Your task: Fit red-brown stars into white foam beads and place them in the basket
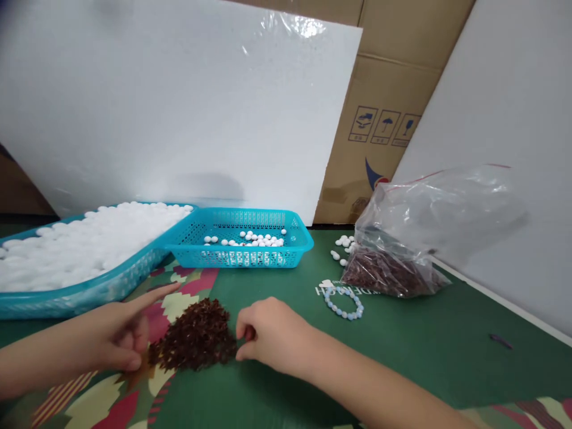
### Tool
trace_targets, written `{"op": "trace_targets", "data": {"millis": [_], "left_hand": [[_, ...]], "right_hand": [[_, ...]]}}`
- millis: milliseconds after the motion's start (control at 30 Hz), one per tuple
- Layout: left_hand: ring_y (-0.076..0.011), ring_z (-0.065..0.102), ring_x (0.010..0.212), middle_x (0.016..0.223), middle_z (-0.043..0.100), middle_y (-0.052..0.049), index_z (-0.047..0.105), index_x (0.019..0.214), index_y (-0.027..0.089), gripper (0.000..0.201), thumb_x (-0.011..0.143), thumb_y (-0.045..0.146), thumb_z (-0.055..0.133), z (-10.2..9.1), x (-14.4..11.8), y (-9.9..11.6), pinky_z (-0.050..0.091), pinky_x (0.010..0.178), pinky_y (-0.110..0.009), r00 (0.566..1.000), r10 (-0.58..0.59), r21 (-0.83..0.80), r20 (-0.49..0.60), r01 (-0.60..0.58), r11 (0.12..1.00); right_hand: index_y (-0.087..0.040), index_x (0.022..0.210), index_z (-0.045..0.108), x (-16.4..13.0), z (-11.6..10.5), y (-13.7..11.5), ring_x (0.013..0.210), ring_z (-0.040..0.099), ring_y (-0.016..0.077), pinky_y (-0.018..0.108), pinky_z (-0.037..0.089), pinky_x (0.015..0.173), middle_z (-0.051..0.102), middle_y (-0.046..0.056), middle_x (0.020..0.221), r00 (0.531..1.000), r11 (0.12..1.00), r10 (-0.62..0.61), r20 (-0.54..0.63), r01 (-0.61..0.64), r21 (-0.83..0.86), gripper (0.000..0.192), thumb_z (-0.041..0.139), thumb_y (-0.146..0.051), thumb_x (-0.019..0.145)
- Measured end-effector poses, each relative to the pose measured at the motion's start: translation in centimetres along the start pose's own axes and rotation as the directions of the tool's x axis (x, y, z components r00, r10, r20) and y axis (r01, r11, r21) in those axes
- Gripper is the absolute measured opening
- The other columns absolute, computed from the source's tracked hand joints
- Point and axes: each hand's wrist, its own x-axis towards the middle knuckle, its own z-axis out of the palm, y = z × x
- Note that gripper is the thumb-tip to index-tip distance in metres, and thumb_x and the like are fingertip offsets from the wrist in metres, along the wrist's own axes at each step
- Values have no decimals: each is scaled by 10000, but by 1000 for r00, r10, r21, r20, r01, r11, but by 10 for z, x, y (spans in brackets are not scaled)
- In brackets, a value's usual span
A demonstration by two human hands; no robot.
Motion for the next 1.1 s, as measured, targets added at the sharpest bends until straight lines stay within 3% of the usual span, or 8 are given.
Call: {"op": "trace_targets", "data": {"millis": [100,367,567,967,1100], "left_hand": [[-104,471,440,480,478,59,117,1168,138,753,480,98,422,1,1,-1,335,409,-172,999,28,6,-30,-28,1000],[-99,494,489,553,482,51,96,1161,173,735,514,95,435,1,0,4,362,442,-173,995,44,-63,91,-38,997],[-100,490,496,573,455,53,59,1158,194,758,504,106,434,4,2,3,372,452,-184,991,57,-36,119,-53,998],[-113,478,467,551,422,57,177,1047,137,604,486,144,401,12,3,6,339,426,-199,995,81,80,55,-85,993],[-136,462,438,497,386,59,190,1044,110,608,486,155,427,7,1,7,312,398,-209,996,36,243,-86,-14,970]], "right_hand": [[-152,641,558,-1,10,-1,495,465,78,154,341,429,523,-16,583,1000,999,-1,11,1,-38,103,602,-137,549],[-154,691,562,-1,21,-7,639,510,162,245,364,546,573,32,668,999,994,-40,-35,36,-100,99,570,-173,594],[-146,698,559,2,21,-9,665,513,178,257,365,553,583,43,688,998,993,-38,-49,32,-112,112,577,-195,599],[-134,776,486,1,22,-9,661,517,171,254,383,536,575,32,700,995,998,30,-98,-35,-45,275,620,-232,557],[-122,760,486,0,18,-5,670,507,195,291,392,542,558,54,714,994,997,47,-100,-53,-49,312,641,-253,522]]}}
